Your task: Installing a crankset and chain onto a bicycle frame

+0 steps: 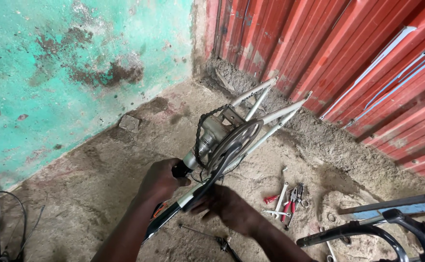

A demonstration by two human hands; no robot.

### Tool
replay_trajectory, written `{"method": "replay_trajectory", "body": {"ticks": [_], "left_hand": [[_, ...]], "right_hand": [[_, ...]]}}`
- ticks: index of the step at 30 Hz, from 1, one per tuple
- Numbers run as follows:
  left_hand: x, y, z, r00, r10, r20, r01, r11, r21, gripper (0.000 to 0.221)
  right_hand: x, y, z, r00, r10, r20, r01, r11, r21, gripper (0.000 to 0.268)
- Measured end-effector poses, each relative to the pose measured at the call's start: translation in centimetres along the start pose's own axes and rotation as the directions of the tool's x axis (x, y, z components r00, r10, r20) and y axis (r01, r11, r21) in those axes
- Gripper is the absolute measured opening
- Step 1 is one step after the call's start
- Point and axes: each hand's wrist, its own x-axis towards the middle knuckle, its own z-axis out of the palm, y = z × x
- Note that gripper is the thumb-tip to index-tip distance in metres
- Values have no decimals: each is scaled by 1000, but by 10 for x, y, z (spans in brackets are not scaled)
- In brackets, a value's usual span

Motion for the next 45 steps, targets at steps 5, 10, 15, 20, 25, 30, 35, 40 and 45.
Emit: {"method": "replay_trajectory", "body": {"ticks": [5, 10, 15, 20, 25, 30, 35, 40, 45], "left_hand": [[4, -2, 3, 999, 39, -14, -37, 996, 86, 29], [5, -15, 5, 993, 119, -20, -119, 992, -46, 40], [-1, -10, 4, 982, 187, 27, -184, 978, -97, 47], [1, -3, 3, 1000, -6, -16, 7, 1000, 9, 39], [16, -16, 5, 996, 60, -71, -59, 998, 10, 34], [6, -11, 4, 993, 71, -99, -74, 997, -24, 31], [3, -6, 6, 999, 37, -40, -38, 999, -31, 44], [-12, 11, 0, 1000, -24, 3, 24, 1000, -6, 42], [-13, 12, -1, 999, -51, 18, 52, 998, -30, 38]], "right_hand": [[-42, -85, -18, 786, -612, 89, 567, 771, 290, 46], [-23, -68, -76, 713, -489, -502, 453, 868, -203, 59], [15, 24, -107, 676, -311, -668, 312, 942, -123, 52], [54, 108, -62, 934, 164, -316, -149, 986, 71, 72], [8, 5, 8, 990, -111, 91, 87, 968, 234, 50], [-16, -56, -32, 905, -419, -76, 409, 904, -124, 42], [-29, -70, -83, 683, -386, -620, 438, 896, -76, 57], [33, 68, -125, 850, -94, -519, -85, 946, -312, 75], [16, 45, -19, 990, 133, -40, -124, 978, 170, 37]]}}
